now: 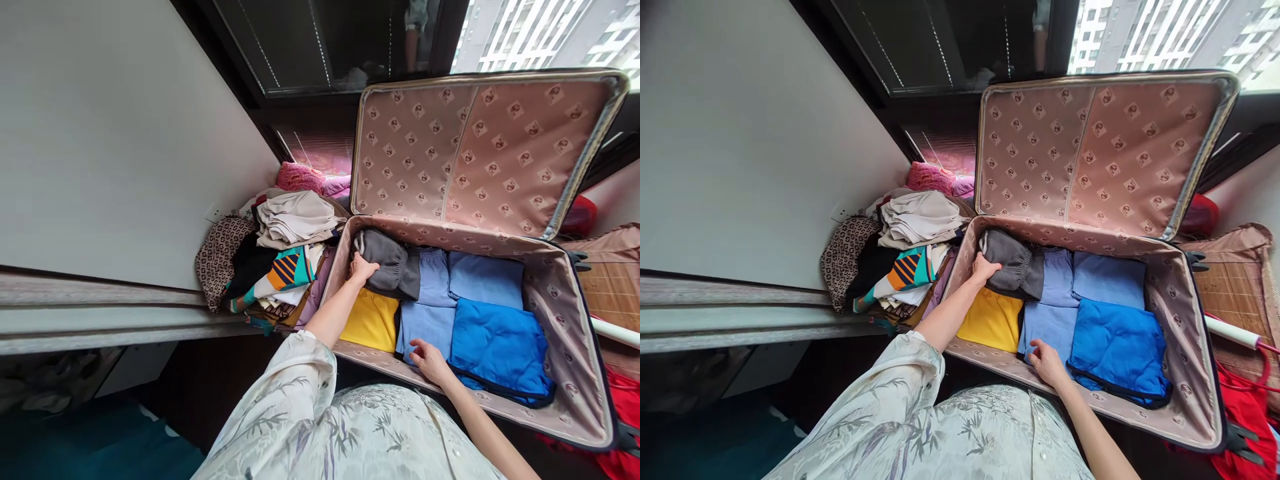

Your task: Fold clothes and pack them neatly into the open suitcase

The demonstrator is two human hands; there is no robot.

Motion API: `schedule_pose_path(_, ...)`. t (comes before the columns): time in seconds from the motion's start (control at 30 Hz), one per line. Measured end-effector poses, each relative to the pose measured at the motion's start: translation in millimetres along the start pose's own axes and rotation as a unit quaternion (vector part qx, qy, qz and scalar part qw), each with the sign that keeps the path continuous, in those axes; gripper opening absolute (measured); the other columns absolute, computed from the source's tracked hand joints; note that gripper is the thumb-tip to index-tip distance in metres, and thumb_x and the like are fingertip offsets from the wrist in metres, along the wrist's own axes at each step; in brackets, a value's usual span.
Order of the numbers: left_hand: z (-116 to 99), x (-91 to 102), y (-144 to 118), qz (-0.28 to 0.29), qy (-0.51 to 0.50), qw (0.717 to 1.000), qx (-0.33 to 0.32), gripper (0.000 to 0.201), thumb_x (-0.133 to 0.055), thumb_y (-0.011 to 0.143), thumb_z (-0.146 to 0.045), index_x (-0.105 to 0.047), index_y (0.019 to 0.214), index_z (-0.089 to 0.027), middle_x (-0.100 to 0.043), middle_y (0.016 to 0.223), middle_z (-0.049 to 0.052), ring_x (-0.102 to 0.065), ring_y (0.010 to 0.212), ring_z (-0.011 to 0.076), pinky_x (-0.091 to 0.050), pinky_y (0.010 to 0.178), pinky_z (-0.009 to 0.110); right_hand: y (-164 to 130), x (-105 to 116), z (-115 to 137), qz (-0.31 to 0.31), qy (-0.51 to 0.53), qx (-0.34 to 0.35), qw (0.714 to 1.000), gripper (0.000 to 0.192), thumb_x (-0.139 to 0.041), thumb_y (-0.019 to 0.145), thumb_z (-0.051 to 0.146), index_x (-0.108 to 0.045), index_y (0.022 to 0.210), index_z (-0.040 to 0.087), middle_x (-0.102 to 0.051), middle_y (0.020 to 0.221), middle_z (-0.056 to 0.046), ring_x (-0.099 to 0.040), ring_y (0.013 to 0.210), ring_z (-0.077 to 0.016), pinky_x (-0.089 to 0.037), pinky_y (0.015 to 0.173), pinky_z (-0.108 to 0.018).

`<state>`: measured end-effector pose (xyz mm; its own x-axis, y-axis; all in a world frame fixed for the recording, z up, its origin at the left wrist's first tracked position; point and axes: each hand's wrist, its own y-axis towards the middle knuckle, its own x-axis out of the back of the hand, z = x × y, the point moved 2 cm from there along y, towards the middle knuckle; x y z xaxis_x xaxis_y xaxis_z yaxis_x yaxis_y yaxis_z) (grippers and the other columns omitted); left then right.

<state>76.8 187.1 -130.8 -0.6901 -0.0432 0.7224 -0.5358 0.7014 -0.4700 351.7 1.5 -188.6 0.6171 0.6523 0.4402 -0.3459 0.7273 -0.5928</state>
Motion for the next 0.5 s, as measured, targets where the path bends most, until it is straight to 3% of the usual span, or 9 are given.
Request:
schedule_pose_path(0.13,-41.7,39.0,-28.5,0.004,-0.015,0.994,-0.108,0.066,-0.086,0.067,-0.028,-0.058,0.126,-0.021,-0.073,0.118,0.011,-0.068,0.115,0.0319,-0.052,0.093,0.037,3.0,1.6,-2.6,-0.001,0.0,-0.005,1.0,0.035,-0.054,0.076,0.034,-0.069,0.103,0.017,-0.072,0.071,-0.004,-0.066,0.069,-0.0219,-0.046,0.069,-0.033)
schedule_pose_path(0.2,-54.8,73.5,-43.7,0.003,-0.046,0.985,-0.167,0.06,-0.087,0.064,-0.025,-0.062,0.119,-0.021,-0.074,0.111,0.008,-0.069,0.11,0.031,-0.053,0.092,0.037,4.2,2.2,-4.2,-0.01,-0.003,-0.005,1.0,0.035,-0.055,0.074,0.035,-0.069,0.101,0.017,-0.072,0.07,-0.004,-0.066,0.068,-0.0229,-0.046,0.069,-0.035)
schedule_pose_path(0.27,-55.9,121.6,-56.6,0.001,-0.12,0.97,-0.214,0.061,-0.089,0.059,-0.023,-0.064,0.115,-0.02,-0.074,0.108,0.006,-0.07,0.106,0.0298,-0.054,0.092,0.037,5.3,2.3,-6.8,-0.023,-0.007,-0.005,1.0,0.035,-0.055,0.073,0.036,-0.07,0.098,0.018,-0.072,0.069,-0.005,-0.067,0.067,-0.0239,-0.047,0.069,-0.036)
schedule_pose_path(0.37,-30.4,210.6,-68.9,0.023,-0.294,0.924,-0.243,0.07,-0.089,0.057,-0.026,-0.064,0.122,-0.018,-0.075,0.111,0.005,-0.07,0.104,0.0289,-0.057,0.09,0.04,7.4,1.4,-13.0,-0.041,-0.01,-0.001,0.999,0.034,-0.054,0.071,0.039,-0.07,0.094,0.021,-0.073,0.071,-0.007,-0.069,0.069,-0.027,-0.05,0.072,-0.04)
schedule_pose_path(0.43,2.4,268.6,-70.9,0.012,-0.38,0.895,-0.232,0.071,-0.089,0.058,-0.033,-0.065,0.122,-0.016,-0.075,0.111,0.006,-0.071,0.103,0.0294,-0.058,0.089,0.044,9.6,1.0,-17.6,-0.048,-0.006,0.002,0.999,0.03,-0.056,0.069,0.041,-0.07,0.09,0.024,-0.074,0.073,-0.01,-0.071,0.071,-0.0307,-0.051,0.073,-0.043)
schedule_pose_path(0.5,42.5,311.9,-67.7,-0.013,-0.424,0.885,-0.194,0.064,-0.089,0.058,-0.036,-0.069,0.115,-0.014,-0.077,0.108,0.008,-0.072,0.098,0.0299,-0.06,0.087,0.046,12.3,1.5,-20.0,-0.05,-0.002,0.003,0.999,0.027,-0.058,0.067,0.042,-0.071,0.085,0.027,-0.074,0.073,-0.012,-0.071,0.072,-0.0344,-0.052,0.073,-0.047)
